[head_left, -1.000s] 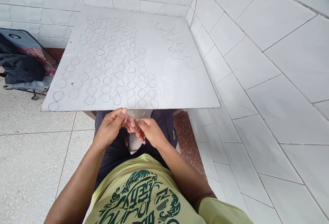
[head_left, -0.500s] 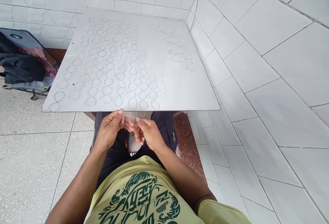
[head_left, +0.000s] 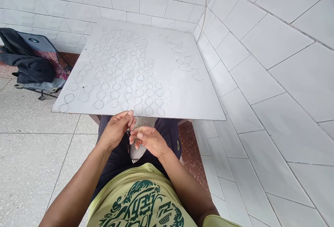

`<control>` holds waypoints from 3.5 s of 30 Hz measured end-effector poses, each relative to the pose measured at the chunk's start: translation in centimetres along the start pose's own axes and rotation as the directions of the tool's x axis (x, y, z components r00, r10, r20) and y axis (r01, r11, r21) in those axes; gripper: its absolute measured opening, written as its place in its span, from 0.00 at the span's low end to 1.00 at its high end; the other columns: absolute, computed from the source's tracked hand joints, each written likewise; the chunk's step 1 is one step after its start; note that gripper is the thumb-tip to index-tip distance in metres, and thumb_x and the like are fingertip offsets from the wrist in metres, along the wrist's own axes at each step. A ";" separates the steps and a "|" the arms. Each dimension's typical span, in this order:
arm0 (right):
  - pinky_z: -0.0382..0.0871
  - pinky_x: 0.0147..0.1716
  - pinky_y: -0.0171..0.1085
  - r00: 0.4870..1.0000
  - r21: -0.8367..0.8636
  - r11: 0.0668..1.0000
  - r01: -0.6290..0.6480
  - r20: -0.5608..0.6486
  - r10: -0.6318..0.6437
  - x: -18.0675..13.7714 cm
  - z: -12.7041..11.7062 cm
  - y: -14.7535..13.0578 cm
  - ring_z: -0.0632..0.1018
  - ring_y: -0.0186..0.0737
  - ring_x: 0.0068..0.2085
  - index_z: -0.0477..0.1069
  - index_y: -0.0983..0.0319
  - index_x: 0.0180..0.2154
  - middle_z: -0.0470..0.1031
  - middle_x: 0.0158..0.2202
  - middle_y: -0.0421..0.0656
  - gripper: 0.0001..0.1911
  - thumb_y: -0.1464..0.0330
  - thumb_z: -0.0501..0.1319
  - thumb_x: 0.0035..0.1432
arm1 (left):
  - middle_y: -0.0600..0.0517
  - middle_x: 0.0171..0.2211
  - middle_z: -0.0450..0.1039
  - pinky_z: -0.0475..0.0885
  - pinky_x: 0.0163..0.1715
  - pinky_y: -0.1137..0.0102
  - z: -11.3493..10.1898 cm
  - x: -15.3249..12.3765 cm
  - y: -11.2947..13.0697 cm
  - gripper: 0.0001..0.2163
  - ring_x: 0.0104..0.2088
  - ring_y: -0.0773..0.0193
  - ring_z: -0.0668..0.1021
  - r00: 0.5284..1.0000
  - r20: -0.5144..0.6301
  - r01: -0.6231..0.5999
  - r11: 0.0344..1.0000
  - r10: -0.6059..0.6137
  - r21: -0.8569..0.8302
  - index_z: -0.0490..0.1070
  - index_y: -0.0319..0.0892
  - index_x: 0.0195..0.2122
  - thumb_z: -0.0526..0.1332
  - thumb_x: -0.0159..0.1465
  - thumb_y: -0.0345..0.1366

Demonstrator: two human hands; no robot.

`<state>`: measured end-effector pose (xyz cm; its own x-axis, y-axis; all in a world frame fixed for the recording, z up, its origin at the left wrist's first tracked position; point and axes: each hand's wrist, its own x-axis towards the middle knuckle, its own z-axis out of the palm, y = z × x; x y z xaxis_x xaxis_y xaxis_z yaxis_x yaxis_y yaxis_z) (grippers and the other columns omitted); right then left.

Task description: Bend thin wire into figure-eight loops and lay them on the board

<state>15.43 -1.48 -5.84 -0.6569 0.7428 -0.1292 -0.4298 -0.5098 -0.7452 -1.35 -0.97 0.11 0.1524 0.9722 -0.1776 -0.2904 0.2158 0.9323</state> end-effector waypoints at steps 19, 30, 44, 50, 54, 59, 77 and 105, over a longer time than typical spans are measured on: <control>0.63 0.26 0.34 0.992 -0.044 0.994 -0.096 0.084 0.099 -0.7 -0.2 -1.3 0.70 0.31 0.26 0.82 0.66 0.45 0.73 0.27 0.40 0.15 0.63 0.71 0.59 | 0.59 0.17 0.51 0.51 0.20 0.70 -1.4 0.6 1.9 0.19 0.18 0.68 0.55 0.988 0.147 -0.011 0.915 -0.053 0.404 0.73 0.45 0.30 0.60 0.69 0.55; 0.56 0.22 0.32 0.995 -0.105 0.992 -0.071 -0.075 0.064 -0.3 0.3 0.2 0.66 0.28 0.22 0.81 0.66 0.33 0.70 0.22 0.37 0.16 0.58 0.73 0.57 | 0.57 0.19 0.60 0.59 0.23 0.71 -0.9 1.5 2.1 0.20 0.22 0.66 0.64 0.984 0.171 -0.147 0.727 0.041 0.671 0.78 0.44 0.30 0.60 0.68 0.54; 0.56 0.22 0.34 0.977 0.020 0.988 0.156 -0.153 -0.151 -0.4 -0.2 0.2 0.67 0.30 0.22 0.81 0.65 0.35 0.70 0.22 0.37 0.11 0.62 0.71 0.61 | 0.49 0.28 0.76 0.71 0.34 0.66 -0.9 1.0 0.7 0.18 0.28 0.63 0.76 0.989 0.064 0.129 0.991 -0.132 0.038 0.80 0.37 0.47 0.65 0.68 0.48; 0.56 0.23 0.34 0.986 0.021 0.994 0.104 -0.134 -0.100 -0.6 0.1 -0.1 0.68 0.30 0.22 0.81 0.66 0.35 0.70 0.22 0.37 0.12 0.62 0.72 0.60 | 0.56 0.20 0.66 0.68 0.30 0.70 -1.7 1.3 0.7 0.14 0.24 0.68 0.69 0.987 0.054 0.151 0.988 -0.152 0.015 0.82 0.37 0.44 0.70 0.65 0.43; 0.56 0.22 0.33 0.988 0.024 0.995 0.094 -0.124 -0.091 -0.7 -0.1 -0.1 0.67 0.29 0.22 0.81 0.66 0.35 0.70 0.22 0.37 0.12 0.62 0.72 0.60 | 0.57 0.20 0.64 0.66 0.29 0.71 -1.9 1.9 1.3 0.16 0.24 0.68 0.67 0.984 0.071 0.155 0.985 -0.161 0.075 0.82 0.36 0.44 0.71 0.64 0.45; 0.56 0.22 0.33 0.978 0.026 0.990 0.140 -0.160 -0.134 -0.5 -0.2 -0.1 0.68 0.30 0.22 0.81 0.66 0.35 0.70 0.22 0.37 0.12 0.62 0.71 0.61 | 0.48 0.28 0.75 0.72 0.36 0.65 -1.3 2.3 1.6 0.27 0.31 0.62 0.76 0.990 0.044 0.123 0.976 -0.133 0.182 0.80 0.35 0.49 0.60 0.69 0.57; 0.56 0.22 0.33 0.998 0.047 0.999 0.009 -0.064 -0.006 -0.6 0.3 1.1 0.67 0.30 0.22 0.81 0.66 0.34 0.69 0.21 0.37 0.12 0.62 0.72 0.59 | 0.57 0.16 0.56 0.57 0.20 0.73 -0.6 2.7 0.9 0.25 0.18 0.70 0.58 0.945 0.201 0.191 0.936 -0.257 0.296 0.72 0.41 0.27 0.56 0.70 0.57; 0.56 0.22 0.33 0.997 -0.008 0.998 -0.055 -0.052 0.054 -0.9 0.6 1.3 0.67 0.30 0.22 0.80 0.66 0.32 0.69 0.20 0.37 0.16 0.57 0.73 0.58 | 0.54 0.18 0.64 0.63 0.23 0.71 -3.5 2.4 4.4 0.13 0.21 0.66 0.67 0.936 0.278 0.040 0.849 -0.217 0.528 0.83 0.43 0.37 0.67 0.65 0.48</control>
<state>15.09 -3.09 -6.33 -0.6462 0.7356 -0.2031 -0.3886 -0.5462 -0.7420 -5.59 2.62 2.72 0.4679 0.8380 -0.2809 0.2581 0.1744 0.9502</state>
